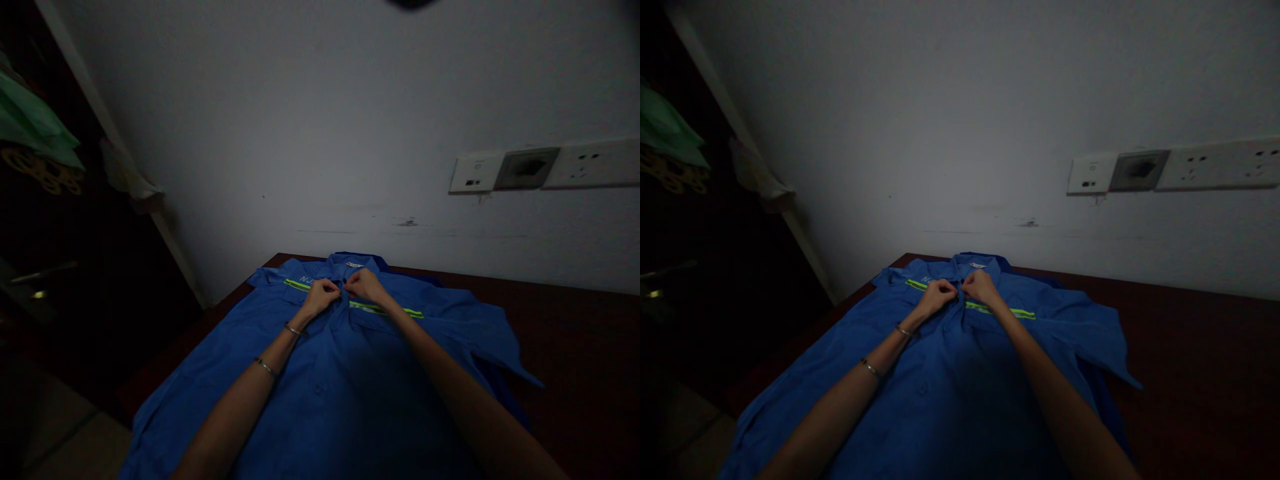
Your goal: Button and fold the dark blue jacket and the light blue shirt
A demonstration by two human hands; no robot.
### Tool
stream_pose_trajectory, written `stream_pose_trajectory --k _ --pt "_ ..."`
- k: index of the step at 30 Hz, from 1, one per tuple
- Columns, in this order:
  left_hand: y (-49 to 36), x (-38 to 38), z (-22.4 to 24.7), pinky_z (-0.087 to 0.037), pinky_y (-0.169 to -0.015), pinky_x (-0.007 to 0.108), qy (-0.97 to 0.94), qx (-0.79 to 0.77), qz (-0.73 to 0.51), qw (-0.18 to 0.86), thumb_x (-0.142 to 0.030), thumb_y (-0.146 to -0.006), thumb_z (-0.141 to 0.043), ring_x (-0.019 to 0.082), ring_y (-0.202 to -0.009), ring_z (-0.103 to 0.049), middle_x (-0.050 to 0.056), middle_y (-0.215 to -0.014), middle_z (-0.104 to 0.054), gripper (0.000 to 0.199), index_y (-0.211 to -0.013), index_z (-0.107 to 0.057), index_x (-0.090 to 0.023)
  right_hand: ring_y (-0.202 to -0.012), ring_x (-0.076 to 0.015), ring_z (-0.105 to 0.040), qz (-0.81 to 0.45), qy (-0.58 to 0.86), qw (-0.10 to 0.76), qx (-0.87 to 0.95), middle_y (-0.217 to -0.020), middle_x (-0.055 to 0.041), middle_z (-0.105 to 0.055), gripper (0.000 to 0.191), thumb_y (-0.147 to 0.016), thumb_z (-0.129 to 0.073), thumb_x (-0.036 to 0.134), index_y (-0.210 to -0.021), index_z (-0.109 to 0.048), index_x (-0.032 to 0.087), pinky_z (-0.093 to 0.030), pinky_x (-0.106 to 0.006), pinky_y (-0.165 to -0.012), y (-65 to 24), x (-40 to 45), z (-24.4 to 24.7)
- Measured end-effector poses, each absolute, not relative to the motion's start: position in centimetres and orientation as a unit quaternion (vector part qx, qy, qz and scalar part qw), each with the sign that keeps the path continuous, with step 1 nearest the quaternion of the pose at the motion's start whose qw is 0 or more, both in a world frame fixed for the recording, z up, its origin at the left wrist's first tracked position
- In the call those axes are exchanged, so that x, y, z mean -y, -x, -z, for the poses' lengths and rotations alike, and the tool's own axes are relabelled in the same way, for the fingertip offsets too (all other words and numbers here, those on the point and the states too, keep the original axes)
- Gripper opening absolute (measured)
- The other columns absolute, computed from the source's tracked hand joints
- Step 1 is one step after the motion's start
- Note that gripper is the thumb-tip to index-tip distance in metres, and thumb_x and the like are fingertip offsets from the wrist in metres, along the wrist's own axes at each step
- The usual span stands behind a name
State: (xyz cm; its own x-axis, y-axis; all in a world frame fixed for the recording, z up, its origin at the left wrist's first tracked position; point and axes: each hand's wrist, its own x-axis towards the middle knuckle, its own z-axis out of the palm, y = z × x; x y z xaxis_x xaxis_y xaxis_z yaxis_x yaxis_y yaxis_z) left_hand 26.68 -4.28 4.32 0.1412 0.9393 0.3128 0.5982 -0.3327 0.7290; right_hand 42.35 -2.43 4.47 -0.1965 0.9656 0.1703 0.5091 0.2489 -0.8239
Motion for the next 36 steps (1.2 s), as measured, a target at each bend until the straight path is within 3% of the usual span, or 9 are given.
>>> stream_pose_trajectory --k 14,23,31,36 --pt "-24.9 3.2 -3.2 -0.043 -0.065 0.023 -0.666 -0.518 -0.406 0.352 -0.022 -0.06 -0.064 0.013 -0.063 -0.056 0.003 -0.065 -0.065 0.012 -0.064 -0.068 -0.011 -0.044 -0.0068 -0.051 -0.353 0.525 0.402 0.661 -0.05 -0.0012 -0.06 0.012 -0.065 -0.055 0.015 -0.06 -0.065 0.01 -0.033 -0.014 -0.042 -41.9 2.5 -4.9" --pt "-24.8 3.3 -3.1 -0.041 -0.061 0.021 -0.644 -0.515 -0.41 0.39 -0.023 -0.056 -0.067 0.011 -0.058 -0.054 0.002 -0.062 -0.065 0.014 -0.063 -0.068 -0.012 -0.051 -0.0114 -0.056 -0.284 0.556 0.302 0.72 -0.052 -0.005 -0.062 0.015 -0.063 -0.055 0.015 -0.051 -0.062 0.012 -0.036 -0.017 -0.046 -44.0 2.8 -6.1" --pt "-21.6 2.9 -8.7 -0.046 -0.06 0.022 -0.568 -0.538 -0.514 0.351 -0.023 -0.059 -0.065 0.012 -0.063 -0.058 0.005 -0.07 -0.065 0.016 -0.069 -0.066 -0.011 -0.057 -0.0147 -0.06 -0.228 0.553 0.226 0.769 -0.056 -0.0072 -0.063 0.014 -0.066 -0.058 0.018 -0.053 -0.06 0.012 -0.039 -0.019 -0.051 -45.0 3.7 -7.2" --pt "-18.1 3.9 -10.4 -0.041 -0.045 0.018 -0.573 -0.626 -0.458 0.266 -0.019 -0.063 -0.063 0.01 -0.052 -0.055 0.003 -0.059 -0.061 0.01 -0.067 -0.064 -0.011 -0.07 -0.019 -0.062 -0.126 0.558 0.268 0.775 -0.073 -0.0107 -0.066 0.02 -0.071 -0.06 0.032 -0.073 -0.065 0.012 -0.041 -0.023 -0.059 -44.0 4.4 -7.5"
